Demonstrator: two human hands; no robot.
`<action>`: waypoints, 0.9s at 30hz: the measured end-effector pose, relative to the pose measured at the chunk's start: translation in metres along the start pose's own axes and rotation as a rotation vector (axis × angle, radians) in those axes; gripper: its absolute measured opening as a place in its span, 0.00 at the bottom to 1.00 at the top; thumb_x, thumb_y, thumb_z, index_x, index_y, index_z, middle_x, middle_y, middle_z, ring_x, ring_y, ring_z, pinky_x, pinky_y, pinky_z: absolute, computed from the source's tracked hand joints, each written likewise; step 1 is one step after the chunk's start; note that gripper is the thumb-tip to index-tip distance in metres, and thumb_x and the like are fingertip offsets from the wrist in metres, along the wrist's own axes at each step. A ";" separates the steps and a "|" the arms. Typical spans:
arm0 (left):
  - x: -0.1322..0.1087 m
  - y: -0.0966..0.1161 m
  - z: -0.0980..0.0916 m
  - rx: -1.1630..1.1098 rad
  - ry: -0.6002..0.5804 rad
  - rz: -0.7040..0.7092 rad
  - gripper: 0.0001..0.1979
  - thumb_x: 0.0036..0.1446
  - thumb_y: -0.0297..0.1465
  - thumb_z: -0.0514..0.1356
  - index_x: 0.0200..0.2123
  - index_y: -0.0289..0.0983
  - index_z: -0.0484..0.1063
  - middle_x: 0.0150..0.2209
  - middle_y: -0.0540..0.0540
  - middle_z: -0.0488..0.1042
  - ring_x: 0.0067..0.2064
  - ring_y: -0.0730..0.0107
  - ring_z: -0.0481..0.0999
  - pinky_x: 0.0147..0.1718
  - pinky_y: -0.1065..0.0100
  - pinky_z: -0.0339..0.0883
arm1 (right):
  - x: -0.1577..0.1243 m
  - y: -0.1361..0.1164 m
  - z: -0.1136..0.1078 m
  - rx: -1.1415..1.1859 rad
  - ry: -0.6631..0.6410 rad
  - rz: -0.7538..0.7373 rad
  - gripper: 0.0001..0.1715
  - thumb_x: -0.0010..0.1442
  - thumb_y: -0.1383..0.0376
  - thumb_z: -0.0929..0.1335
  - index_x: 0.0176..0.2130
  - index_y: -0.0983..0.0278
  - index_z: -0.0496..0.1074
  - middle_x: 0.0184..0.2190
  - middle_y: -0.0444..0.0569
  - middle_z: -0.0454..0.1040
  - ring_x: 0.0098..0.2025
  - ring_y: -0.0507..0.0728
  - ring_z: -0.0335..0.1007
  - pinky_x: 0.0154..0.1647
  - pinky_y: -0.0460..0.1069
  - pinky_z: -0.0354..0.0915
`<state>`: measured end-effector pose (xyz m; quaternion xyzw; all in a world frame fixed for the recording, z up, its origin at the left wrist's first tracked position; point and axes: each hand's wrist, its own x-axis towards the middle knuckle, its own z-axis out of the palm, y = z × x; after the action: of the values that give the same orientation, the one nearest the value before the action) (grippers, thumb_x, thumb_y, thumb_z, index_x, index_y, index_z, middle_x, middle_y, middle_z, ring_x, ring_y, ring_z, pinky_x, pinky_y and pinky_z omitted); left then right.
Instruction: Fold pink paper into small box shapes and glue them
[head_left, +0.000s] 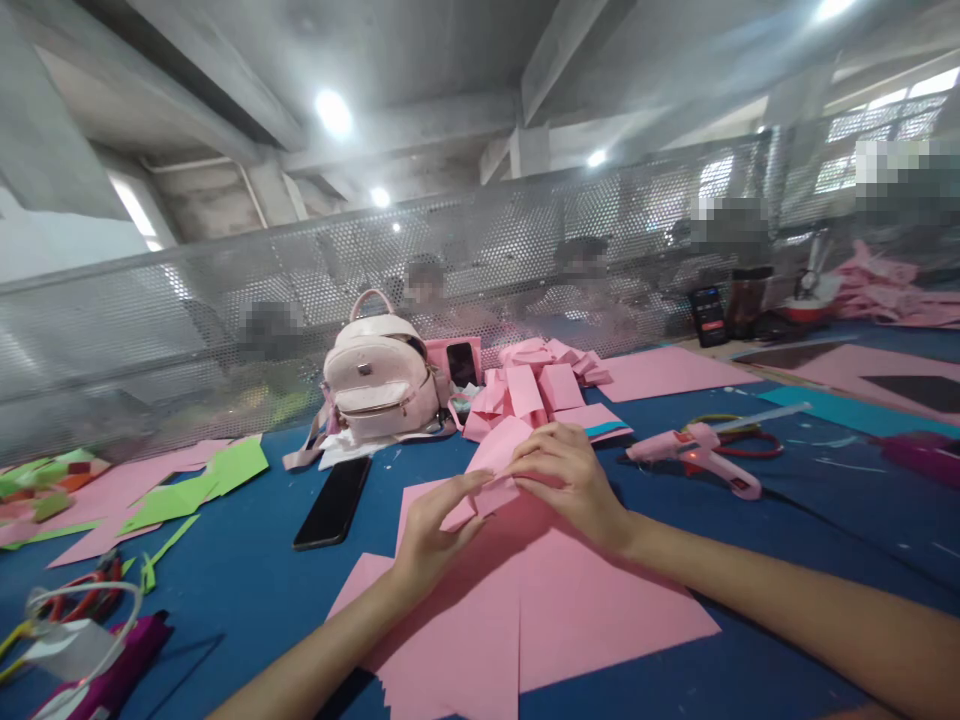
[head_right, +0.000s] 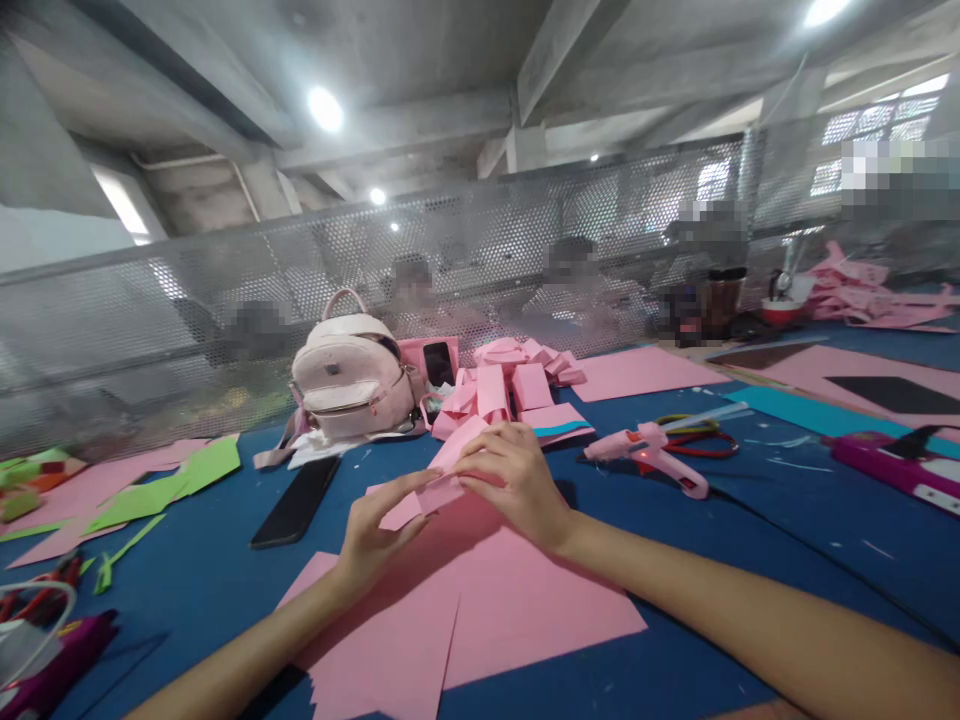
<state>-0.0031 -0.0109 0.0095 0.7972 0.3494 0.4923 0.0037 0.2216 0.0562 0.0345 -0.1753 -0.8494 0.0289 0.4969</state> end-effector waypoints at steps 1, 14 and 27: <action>0.000 -0.001 -0.001 -0.001 -0.003 0.005 0.21 0.60 0.25 0.65 0.56 0.40 0.73 0.51 0.41 0.81 0.51 0.59 0.82 0.52 0.63 0.76 | 0.001 -0.001 0.000 0.025 -0.001 0.001 0.06 0.68 0.63 0.69 0.39 0.56 0.79 0.37 0.45 0.80 0.45 0.60 0.68 0.50 0.58 0.55; 0.006 -0.003 -0.001 0.028 0.050 0.100 0.17 0.62 0.26 0.63 0.54 0.39 0.75 0.48 0.39 0.83 0.48 0.59 0.84 0.46 0.64 0.79 | 0.006 -0.002 -0.003 0.122 0.006 -0.010 0.09 0.70 0.63 0.67 0.39 0.59 0.77 0.37 0.46 0.81 0.41 0.58 0.71 0.46 0.54 0.64; 0.005 -0.006 -0.001 0.030 0.061 0.107 0.18 0.60 0.24 0.64 0.54 0.39 0.75 0.47 0.39 0.83 0.47 0.59 0.85 0.45 0.63 0.80 | 0.005 -0.001 -0.003 0.040 -0.051 0.010 0.14 0.58 0.74 0.74 0.41 0.56 0.79 0.38 0.43 0.81 0.44 0.60 0.69 0.50 0.57 0.56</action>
<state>-0.0058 -0.0036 0.0114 0.7994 0.3136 0.5105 -0.0449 0.2212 0.0569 0.0406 -0.1687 -0.8602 0.0527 0.4783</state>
